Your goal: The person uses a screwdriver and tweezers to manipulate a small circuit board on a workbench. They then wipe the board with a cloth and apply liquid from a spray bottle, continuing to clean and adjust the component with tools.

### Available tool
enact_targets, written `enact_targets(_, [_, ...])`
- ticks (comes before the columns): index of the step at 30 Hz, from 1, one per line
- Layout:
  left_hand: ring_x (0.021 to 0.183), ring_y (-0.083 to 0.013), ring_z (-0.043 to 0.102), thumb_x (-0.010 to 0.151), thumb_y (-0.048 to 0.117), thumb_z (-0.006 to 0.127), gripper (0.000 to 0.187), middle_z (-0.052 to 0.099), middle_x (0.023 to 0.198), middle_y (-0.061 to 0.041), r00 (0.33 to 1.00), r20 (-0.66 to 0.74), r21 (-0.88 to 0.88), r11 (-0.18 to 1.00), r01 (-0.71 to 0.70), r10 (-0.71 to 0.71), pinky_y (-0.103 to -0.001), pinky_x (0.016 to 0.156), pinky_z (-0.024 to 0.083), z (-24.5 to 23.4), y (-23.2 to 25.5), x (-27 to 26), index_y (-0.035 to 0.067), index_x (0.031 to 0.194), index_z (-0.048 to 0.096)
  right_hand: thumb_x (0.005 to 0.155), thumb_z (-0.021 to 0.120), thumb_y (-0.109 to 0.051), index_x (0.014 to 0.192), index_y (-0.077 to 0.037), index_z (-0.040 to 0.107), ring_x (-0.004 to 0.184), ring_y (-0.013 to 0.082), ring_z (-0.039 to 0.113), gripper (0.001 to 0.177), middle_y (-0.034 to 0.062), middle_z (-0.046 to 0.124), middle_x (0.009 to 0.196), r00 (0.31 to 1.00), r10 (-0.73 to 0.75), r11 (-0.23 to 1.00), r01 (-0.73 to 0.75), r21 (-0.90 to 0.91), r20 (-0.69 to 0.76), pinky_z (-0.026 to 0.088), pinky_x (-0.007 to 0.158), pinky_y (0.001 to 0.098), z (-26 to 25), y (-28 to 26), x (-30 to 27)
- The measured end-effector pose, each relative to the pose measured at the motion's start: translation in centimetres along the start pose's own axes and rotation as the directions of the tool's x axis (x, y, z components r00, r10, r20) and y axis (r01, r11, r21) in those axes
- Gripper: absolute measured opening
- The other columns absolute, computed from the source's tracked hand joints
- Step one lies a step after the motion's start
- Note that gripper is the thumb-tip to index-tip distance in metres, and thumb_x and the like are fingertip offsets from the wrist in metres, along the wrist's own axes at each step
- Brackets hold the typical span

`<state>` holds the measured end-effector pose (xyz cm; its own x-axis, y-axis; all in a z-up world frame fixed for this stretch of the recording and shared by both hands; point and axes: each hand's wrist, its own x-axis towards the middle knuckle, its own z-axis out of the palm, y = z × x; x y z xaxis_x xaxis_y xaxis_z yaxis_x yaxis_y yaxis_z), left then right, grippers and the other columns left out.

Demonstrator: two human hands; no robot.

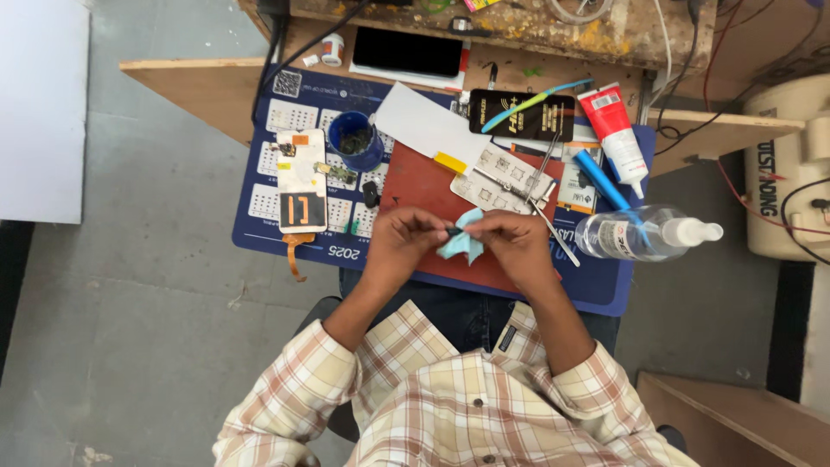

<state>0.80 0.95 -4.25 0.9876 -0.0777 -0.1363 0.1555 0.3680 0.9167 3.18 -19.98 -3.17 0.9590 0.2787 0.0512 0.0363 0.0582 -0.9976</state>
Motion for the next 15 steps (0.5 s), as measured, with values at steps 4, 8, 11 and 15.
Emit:
enact_targets(4, [0.095, -0.0206, 0.075, 0.088, -0.017, 0.069, 0.014, 0.078, 0.103, -0.016, 0.979, -0.149, 0.274, 0.957, -0.095, 0.14, -0.031, 0.085, 0.061, 0.6, 2.8, -0.3, -0.004, 0.092, 0.071, 0.095, 0.076, 0.005, 0.102, 0.005, 0.075, 0.087, 0.0134, 0.072, 0.008, 0.013, 0.076, 0.1, 0.951, -0.022, 0.999, 0.008, -0.045, -0.308, 0.06, 0.079, 0.0272, -0.4, -1.1, -0.2])
enact_targets(8, [0.101, -0.0291, 0.077, 0.081, -0.017, 0.069, 0.016, 0.077, 0.105, -0.013, 0.721, 0.193, 0.739, 0.385, -0.553, 0.665, -0.037, 0.084, 0.063, 1.6, 6.4, -2.0, -0.003, 0.089, 0.071, 0.083, 0.083, 0.001, 0.12, 0.008, 0.067, 0.112, 0.0309, 0.065, 0.041, 0.0277, 0.065, 0.121, 0.908, -0.365, 0.817, 0.207, -0.538, -0.205, 0.053, 0.096, 0.0369, -0.8, -4.5, 1.1])
enact_targets(11, [0.107, -0.036, 0.074, 0.08, -0.015, 0.072, 0.014, 0.074, 0.109, -0.015, 0.56, 0.389, 0.717, 0.142, -0.683, 0.732, -0.04, 0.086, 0.064, 2.5, 8.9, -2.9, -0.006, 0.091, 0.07, 0.08, 0.084, -0.001, 0.13, 0.006, 0.063, 0.125, 0.0399, 0.058, 0.055, 0.0346, 0.055, 0.135, 0.892, -0.434, 0.7, 0.243, -0.672, -0.129, 0.048, 0.104, 0.0397, 0.4, -6.9, 1.2])
enact_targets(15, [0.11, -0.0369, 0.072, 0.083, -0.009, 0.079, 0.012, 0.074, 0.112, -0.015, 0.512, 0.475, 0.705, 0.039, -0.708, 0.716, -0.039, 0.085, 0.063, 3.0, 10.3, -3.8, -0.005, 0.09, 0.07, 0.092, 0.083, 0.0, 0.127, -0.003, 0.07, 0.116, 0.0237, 0.07, 0.038, 0.0164, 0.073, 0.122, 0.942, -0.314, 0.856, 0.229, -0.463, -0.114, 0.054, 0.105, 0.0315, 2.2, -7.6, -1.0])
